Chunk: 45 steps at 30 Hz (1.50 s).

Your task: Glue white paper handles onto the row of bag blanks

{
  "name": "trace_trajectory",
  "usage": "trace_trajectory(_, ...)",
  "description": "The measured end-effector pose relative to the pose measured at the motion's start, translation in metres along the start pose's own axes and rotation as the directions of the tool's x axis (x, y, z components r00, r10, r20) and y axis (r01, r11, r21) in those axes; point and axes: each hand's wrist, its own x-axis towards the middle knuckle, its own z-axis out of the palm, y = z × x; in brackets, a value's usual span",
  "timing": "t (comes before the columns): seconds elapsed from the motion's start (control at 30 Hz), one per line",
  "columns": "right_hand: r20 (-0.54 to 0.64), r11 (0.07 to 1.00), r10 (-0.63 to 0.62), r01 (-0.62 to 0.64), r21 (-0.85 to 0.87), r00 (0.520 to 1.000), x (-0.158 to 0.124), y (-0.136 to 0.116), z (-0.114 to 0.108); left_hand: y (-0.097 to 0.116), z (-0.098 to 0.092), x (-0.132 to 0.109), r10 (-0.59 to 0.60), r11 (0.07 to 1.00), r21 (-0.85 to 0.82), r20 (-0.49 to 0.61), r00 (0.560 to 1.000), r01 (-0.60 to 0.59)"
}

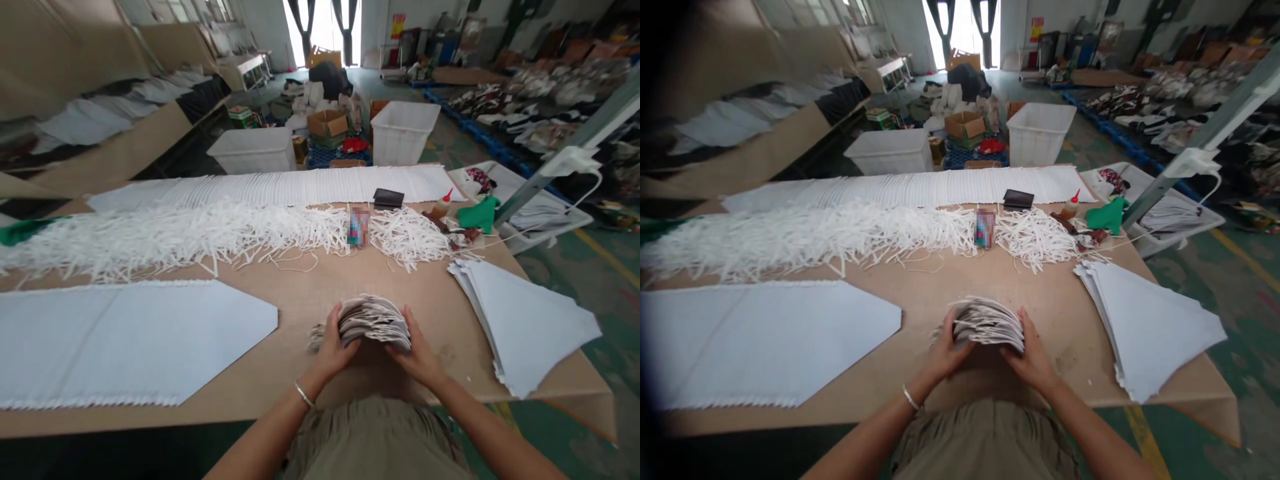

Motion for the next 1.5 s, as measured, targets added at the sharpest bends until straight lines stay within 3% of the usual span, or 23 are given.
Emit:
trace_trajectory(0.13,0.156,0.998,-0.033,0.04,-0.039,0.987,0.02,0.047,-0.014,-0.025,-0.015,0.023,0.041,0.98,0.189,0.097,0.994,-0.058)
trace_trajectory(0.27,0.137,0.999,0.01,-0.016,0.043,0.991,0.042,0.042,-0.015,-0.017,-0.017,0.048,-0.029,0.994,0.109,0.012,1.0,0.027)
trace_trajectory(0.33,0.087,0.996,0.0,-0.008,0.092,0.996,0.041,0.028,-0.017,-0.005,-0.016,0.043,-0.026,0.999,0.04,-0.045,0.999,0.028)
trace_trajectory(0.43,0.047,0.992,-0.006,0.0,0.129,0.999,0.028,0.019,-0.024,0.005,-0.012,0.015,-0.024,1.0,-0.023,-0.134,0.991,0.021)
trace_trajectory(0.53,0.135,0.991,-0.02,0.002,0.13,0.991,0.011,0.037,-0.026,-0.005,-0.004,-0.01,-0.067,0.997,0.034,-0.046,0.997,0.068)
trace_trajectory(0.63,0.203,0.994,-0.073,0.056,0.088,0.976,0.003,0.06,-0.02,-0.021,0.008,-0.009,-0.076,0.988,0.135,-0.009,0.997,0.076)
trace_trajectory(0.77,0.177,0.986,-0.108,0.083,0.145,0.978,0.01,0.058,-0.019,-0.011,0.023,0.004,-0.098,0.993,0.051,-0.166,0.981,0.108)
trace_trajectory(0.9,0.215,0.978,-0.16,0.124,0.169,0.963,0.022,0.04,-0.044,0.019,0.026,-0.015,-0.139,0.99,-0.07,-0.303,0.943,0.123)
trace_trajectory(1.03,0.306,0.979,-0.194,0.167,0.113,0.932,0.028,0.054,-0.06,0.025,0.028,-0.042,-0.144,0.983,0.079,-0.208,0.967,0.164)
trace_trajectory(1.13,0.32,0.976,-0.218,0.196,0.098,0.922,0.033,0.067,-0.053,0.019,0.04,-0.04,-0.063,0.978,0.191,-0.111,0.992,0.083)
trace_trajectory(1.27,0.219,0.979,-0.172,0.143,0.143,0.96,0.039,0.054,-0.048,0.026,0.053,-0.021,0.024,0.991,0.135,-0.207,0.978,0.004)
trace_trajectory(1.37,0.231,0.977,-0.17,0.134,0.164,0.958,0.041,0.039,-0.059,0.041,0.046,-0.02,0.068,0.993,0.111,-0.254,0.965,-0.04)
trace_trajectory(1.5,0.302,0.967,-0.248,0.218,0.129,0.92,0.038,0.039,-0.064,0.048,0.041,-0.025,0.116,0.973,0.215,-0.161,0.98,-0.08)
